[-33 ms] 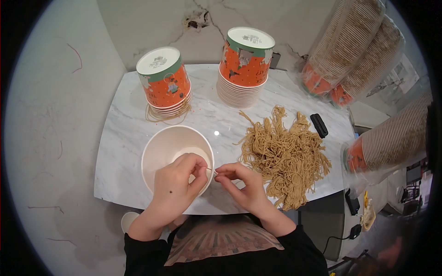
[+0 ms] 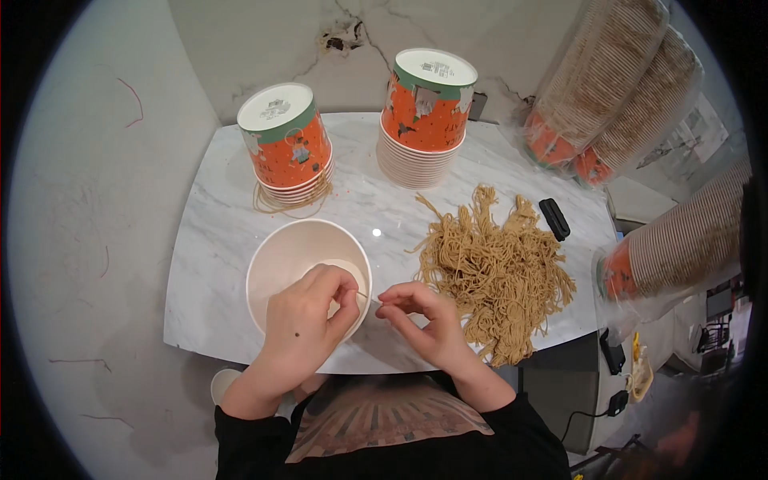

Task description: Threading string handles into pre-punched holes of festive paper buckets.

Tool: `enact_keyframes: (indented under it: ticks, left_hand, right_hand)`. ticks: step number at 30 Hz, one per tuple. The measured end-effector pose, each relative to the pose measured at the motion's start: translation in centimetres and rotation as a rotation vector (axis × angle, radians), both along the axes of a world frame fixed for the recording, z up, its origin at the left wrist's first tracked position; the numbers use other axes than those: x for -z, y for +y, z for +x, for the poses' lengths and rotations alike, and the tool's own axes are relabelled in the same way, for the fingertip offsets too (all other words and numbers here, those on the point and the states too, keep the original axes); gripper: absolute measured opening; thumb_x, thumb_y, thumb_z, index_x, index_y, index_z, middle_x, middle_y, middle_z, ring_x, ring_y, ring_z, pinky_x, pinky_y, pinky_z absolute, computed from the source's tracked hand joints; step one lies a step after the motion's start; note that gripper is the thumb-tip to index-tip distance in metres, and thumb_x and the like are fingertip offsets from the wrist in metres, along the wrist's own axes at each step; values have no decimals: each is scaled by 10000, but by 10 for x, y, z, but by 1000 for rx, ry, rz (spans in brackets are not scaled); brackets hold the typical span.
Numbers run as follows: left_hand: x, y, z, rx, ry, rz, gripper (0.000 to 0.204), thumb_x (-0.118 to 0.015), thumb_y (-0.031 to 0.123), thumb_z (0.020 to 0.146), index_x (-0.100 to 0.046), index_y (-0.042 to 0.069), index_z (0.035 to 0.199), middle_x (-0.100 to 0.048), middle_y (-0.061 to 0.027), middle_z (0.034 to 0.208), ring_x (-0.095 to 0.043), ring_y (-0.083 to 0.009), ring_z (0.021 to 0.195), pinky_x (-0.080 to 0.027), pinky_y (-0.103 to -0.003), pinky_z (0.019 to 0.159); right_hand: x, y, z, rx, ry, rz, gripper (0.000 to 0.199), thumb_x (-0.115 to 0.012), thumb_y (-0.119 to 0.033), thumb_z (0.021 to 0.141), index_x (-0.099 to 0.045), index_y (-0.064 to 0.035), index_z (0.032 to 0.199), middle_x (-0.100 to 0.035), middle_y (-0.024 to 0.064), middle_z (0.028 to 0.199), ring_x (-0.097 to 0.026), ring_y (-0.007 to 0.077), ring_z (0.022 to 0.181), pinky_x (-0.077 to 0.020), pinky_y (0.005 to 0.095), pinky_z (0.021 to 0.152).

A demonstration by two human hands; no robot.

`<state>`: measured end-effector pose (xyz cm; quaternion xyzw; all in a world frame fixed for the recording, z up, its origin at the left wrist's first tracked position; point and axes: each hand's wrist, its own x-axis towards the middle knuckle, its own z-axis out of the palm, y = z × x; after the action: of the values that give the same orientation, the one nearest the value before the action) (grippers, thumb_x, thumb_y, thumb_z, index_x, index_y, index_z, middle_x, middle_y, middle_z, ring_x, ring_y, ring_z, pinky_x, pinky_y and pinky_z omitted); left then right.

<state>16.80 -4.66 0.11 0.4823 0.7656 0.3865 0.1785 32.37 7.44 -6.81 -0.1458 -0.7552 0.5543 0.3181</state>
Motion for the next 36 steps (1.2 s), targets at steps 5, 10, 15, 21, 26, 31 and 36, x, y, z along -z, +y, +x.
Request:
enact_keyframes:
  ticks: [5, 10, 15, 21, 26, 31, 36]
  left_hand:
    - [-2, 13, -10, 178, 425, 255, 121, -653, 28, 854, -600, 57, 959, -639, -122, 1193, -616, -312, 1178, -484, -449, 992]
    - [4, 44, -45, 581, 438, 154, 106, -585, 90, 937, -570, 63, 1039, -636, -150, 1163, -566, -338, 1241, -311, -599, 1146]
    - [-14, 62, -48, 568, 545, -3, 94, -569, 146, 970, -560, 71, 1024, -685, -104, 960, -660, -322, 983, -412, -531, 1079]
    - [-13, 69, -60, 378, 391, 49, 100, -590, 138, 949, -580, 42, 977, -683, -146, 867, -668, -348, 835, -512, -439, 709]
    - [14, 66, -84, 349, -178, 62, 102, -578, 136, 997, -573, 36, 1019, -691, -87, 856, -674, -203, 761, -526, -327, 654]
    - [60, 56, -97, 318, -803, 157, 113, -586, 169, 1030, -568, 61, 1059, -665, -19, 976, -626, -63, 809, -513, -226, 691]
    - [78, 48, -79, 127, -931, 268, 128, -593, 188, 1029, -586, 74, 1087, -662, 6, 974, -628, -66, 825, -507, -221, 722]
  right_hand:
    - [-5, 23, 8, -100, -8, -520, 138, -627, -52, 997, -603, -29, 1131, -642, 10, 971, -597, 57, 835, -489, 211, 737]
    - [-27, 47, -6, -163, -52, -342, 109, -625, -76, 1000, -614, 1, 1077, -590, -42, 870, -489, 4, 756, -404, 179, 658]
    - [-55, 67, -19, -171, -260, -88, 195, -737, -153, 913, -679, 22, 975, -609, -14, 743, -464, 35, 668, -400, 230, 590]
    - [-65, 79, -49, -168, -319, 84, 170, -762, -133, 889, -695, 19, 928, -552, -68, 688, -418, 6, 617, -347, 210, 534]
    - [-56, 87, -72, -256, -284, 26, 135, -712, -121, 909, -683, 11, 897, -595, -51, 710, -482, 12, 640, -394, 207, 558]
    - [-50, 87, -91, -359, -263, 63, 161, -689, -118, 881, -681, 42, 884, -667, 55, 741, -597, 86, 693, -484, 259, 631]
    - [-41, 83, -96, -361, -308, 18, 121, -682, -120, 917, -666, -2, 894, -607, -33, 757, -517, 19, 699, -428, 202, 612]
